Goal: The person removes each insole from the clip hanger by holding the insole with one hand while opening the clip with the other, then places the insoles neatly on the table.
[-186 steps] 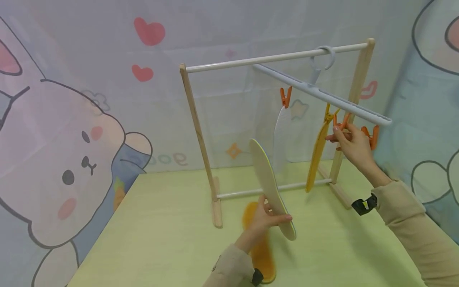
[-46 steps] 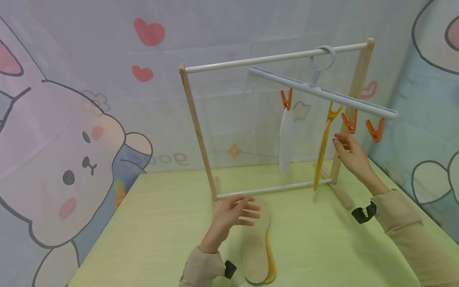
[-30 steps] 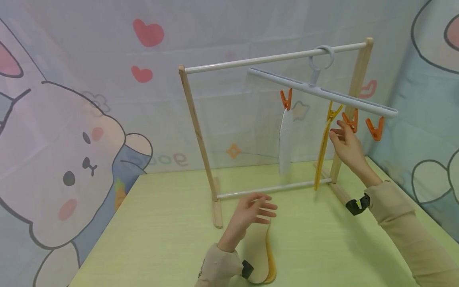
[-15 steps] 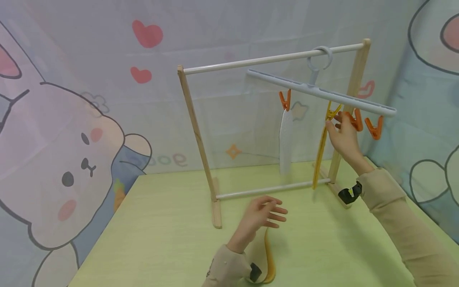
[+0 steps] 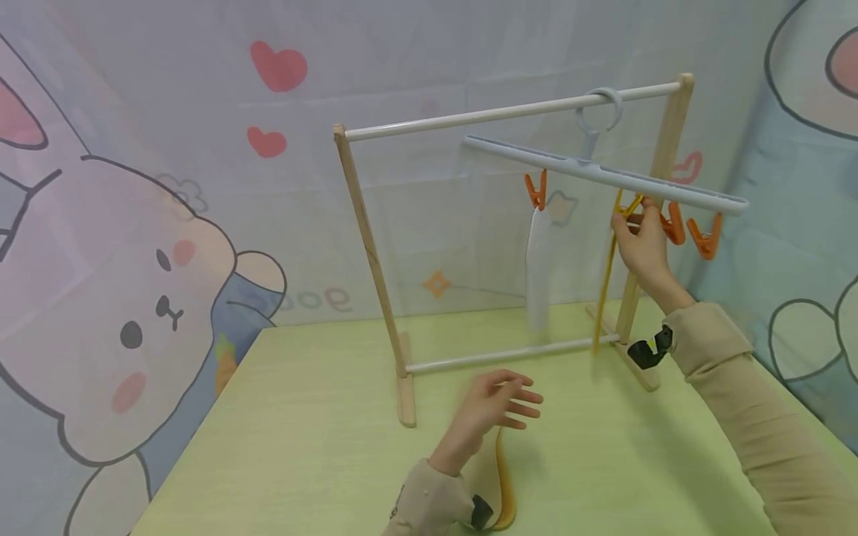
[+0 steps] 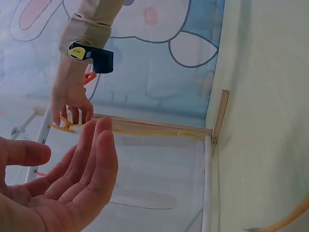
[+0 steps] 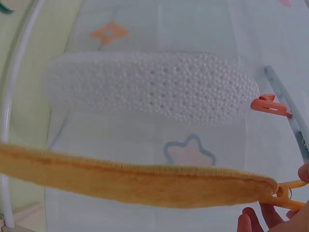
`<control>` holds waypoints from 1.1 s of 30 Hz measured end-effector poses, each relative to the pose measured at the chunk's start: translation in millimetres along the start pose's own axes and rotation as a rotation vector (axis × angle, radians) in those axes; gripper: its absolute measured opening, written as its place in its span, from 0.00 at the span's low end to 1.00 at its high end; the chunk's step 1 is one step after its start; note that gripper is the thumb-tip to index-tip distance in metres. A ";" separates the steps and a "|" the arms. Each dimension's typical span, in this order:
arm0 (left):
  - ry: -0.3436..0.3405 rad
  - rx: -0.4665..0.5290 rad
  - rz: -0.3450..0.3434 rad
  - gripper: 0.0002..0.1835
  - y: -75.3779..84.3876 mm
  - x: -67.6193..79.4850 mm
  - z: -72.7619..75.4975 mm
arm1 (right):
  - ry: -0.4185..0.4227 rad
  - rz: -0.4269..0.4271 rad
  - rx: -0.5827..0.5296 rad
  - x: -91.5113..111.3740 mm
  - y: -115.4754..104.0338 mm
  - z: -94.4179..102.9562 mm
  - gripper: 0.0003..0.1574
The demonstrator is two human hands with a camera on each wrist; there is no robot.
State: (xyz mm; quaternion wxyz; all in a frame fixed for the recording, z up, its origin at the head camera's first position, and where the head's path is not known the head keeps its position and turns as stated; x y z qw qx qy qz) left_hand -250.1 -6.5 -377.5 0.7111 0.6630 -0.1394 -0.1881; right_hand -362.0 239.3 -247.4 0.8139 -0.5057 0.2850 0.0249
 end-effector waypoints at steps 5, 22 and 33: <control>0.017 -0.002 -0.004 0.16 1.8 -2.2 -3.2 | 0.020 0.054 -0.013 -1.8 -3.1 2.0 0.32; 0.220 -0.110 -0.090 0.19 -28.1 -36.3 -20.8 | -0.035 0.079 -0.159 1.3 4.3 11.3 0.20; 0.147 -0.206 -0.076 0.35 -43.0 -50.3 -63.4 | -0.023 0.121 -0.234 13.4 -1.5 11.9 0.17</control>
Point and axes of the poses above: each hand's wrist, its own x-axis away from the middle knuckle, its own z-axis out of the back of the hand, y = z × x, the point moved 3 cm from there along -x, towards the middle knuckle, and after that the axes turned 2 degrees about z, right-handed, at the moved point
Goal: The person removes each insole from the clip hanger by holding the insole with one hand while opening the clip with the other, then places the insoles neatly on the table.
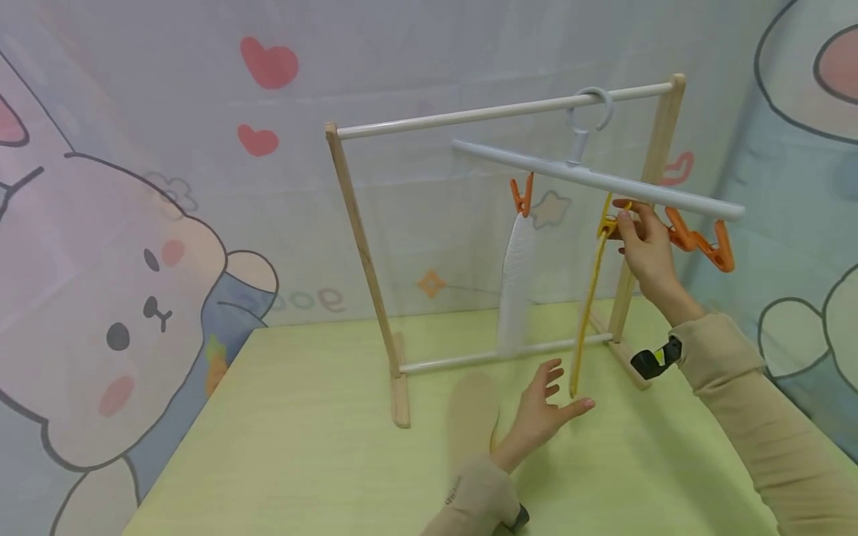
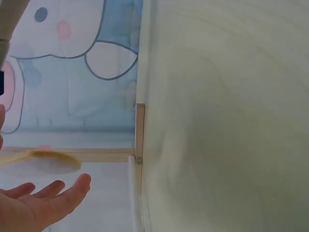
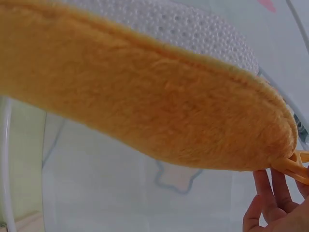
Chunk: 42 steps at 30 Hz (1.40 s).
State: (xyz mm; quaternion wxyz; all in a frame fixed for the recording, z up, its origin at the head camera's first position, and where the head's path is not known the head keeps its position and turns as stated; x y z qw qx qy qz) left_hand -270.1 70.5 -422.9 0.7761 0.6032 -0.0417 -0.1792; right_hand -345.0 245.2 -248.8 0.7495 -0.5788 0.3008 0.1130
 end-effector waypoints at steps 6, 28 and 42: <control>-0.015 -0.078 -0.117 0.32 2.8 2.1 -6.6 | 0.010 0.102 -0.048 2.3 -4.1 -5.1 0.17; -0.079 -0.218 -0.208 0.19 14.5 9.8 -14.4 | -0.041 -0.214 -0.610 -2.7 -14.5 -15.2 0.21; -0.102 -0.194 -0.153 0.18 13.7 10.4 -13.4 | -0.001 -0.383 -0.861 -3.4 -16.1 -14.6 0.19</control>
Point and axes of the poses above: each hand's wrist, its own x-axis away from the middle knuckle, its own z-axis out of the back of the hand, y = z × x, the point moved 3 cm from there along -x, towards the middle knuckle, and after that the axes turned 2 degrees about z, right-handed, at the moved point
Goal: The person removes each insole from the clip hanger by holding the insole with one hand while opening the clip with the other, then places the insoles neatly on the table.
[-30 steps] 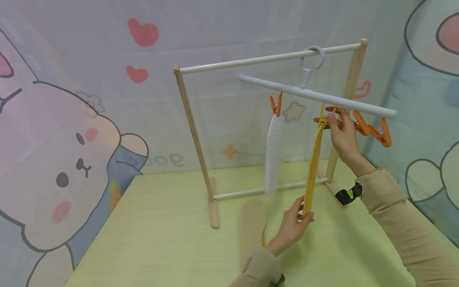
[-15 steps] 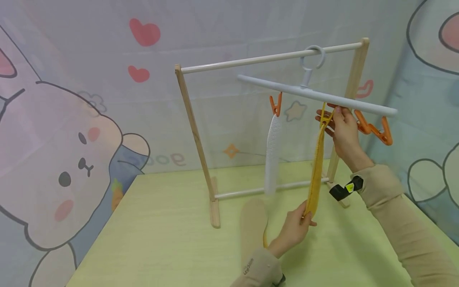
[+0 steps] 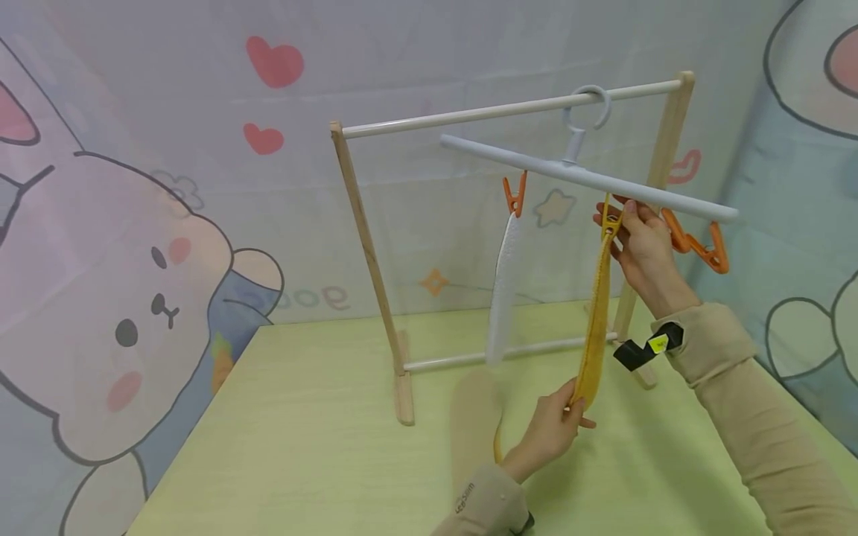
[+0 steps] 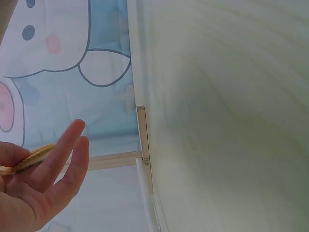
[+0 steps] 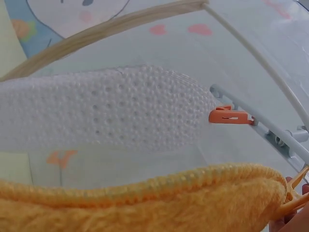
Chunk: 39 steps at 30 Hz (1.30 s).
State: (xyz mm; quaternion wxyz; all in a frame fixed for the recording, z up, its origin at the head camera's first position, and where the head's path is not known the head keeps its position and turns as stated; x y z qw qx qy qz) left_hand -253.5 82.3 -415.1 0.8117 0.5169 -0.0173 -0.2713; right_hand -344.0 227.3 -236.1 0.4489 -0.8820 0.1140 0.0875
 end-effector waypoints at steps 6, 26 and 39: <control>-0.051 0.035 0.010 0.17 -5.1 5.2 -2.4 | 0.001 0.012 -0.015 -5.2 -0.1 4.9 0.15; -0.090 0.503 0.088 0.17 -3.0 8.5 9.4 | -0.036 0.024 0.058 -4.4 0.0 8.1 0.18; -0.087 0.687 0.257 0.18 -2.4 14.9 21.5 | 0.012 0.088 0.243 -5.5 3.4 16.0 0.14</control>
Point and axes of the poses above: each hand's wrist, its own x-axis away from the middle knuckle, its own z-axis out of the back of the hand, y = z × x, the point moved 3 cm from there along -x, towards the middle knuckle, and after that the axes turned 2 degrees about z, right-handed, at the moved point
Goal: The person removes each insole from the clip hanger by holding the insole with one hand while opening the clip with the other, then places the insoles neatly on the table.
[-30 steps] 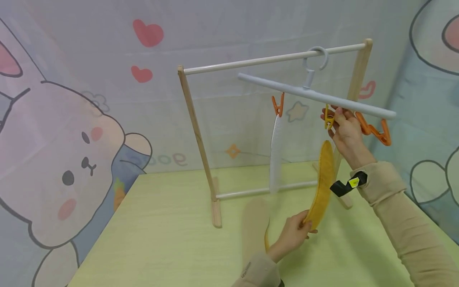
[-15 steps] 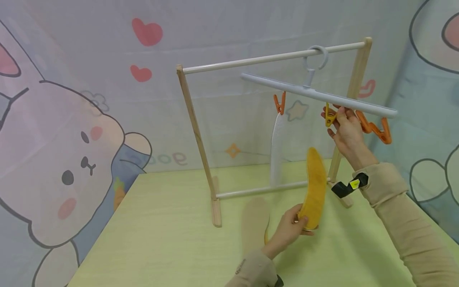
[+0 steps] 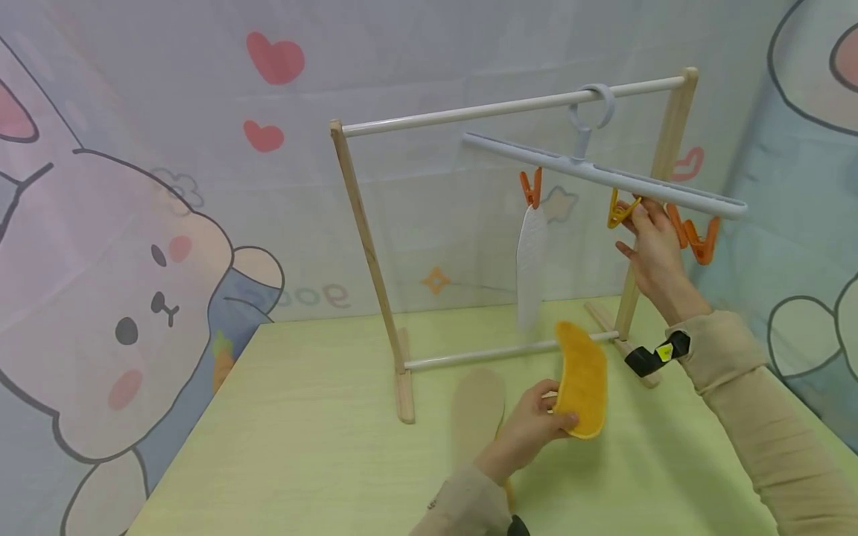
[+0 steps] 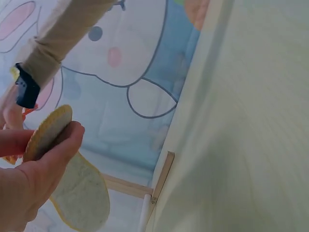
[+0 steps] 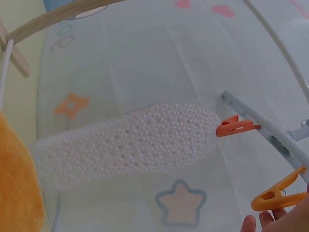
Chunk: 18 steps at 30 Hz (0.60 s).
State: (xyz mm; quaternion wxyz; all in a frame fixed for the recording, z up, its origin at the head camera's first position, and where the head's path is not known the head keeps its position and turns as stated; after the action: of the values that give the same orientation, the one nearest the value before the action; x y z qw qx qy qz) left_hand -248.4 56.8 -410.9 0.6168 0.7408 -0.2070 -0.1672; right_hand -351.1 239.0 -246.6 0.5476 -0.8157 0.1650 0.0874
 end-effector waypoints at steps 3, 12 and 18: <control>-0.023 0.054 0.031 0.20 3.8 3.7 2.3 | 0.012 -0.010 0.046 1.5 0.7 3.4 0.19; -0.008 0.116 0.050 0.33 10.6 17.4 16.0 | -0.006 -0.003 0.180 11.8 2.5 8.6 0.32; 0.009 0.125 0.049 0.40 13.7 34.2 29.3 | 0.004 0.025 0.218 16.9 2.5 11.8 0.33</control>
State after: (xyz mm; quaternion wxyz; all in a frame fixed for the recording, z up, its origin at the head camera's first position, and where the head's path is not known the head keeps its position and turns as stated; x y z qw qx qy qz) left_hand -235.1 12.4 -402.5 0.5740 0.7734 -0.2324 -0.1356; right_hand -335.9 246.1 -258.9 0.6317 -0.7493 0.1848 0.0739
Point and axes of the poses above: each hand's wrist, its own x-axis away from the middle knuckle, its own z-axis out of the back of the hand, y = z × x, the point moved 3 cm from there along -x, towards the middle knuckle, and after that the axes turned 2 degrees about z, right-handed, at the moved point
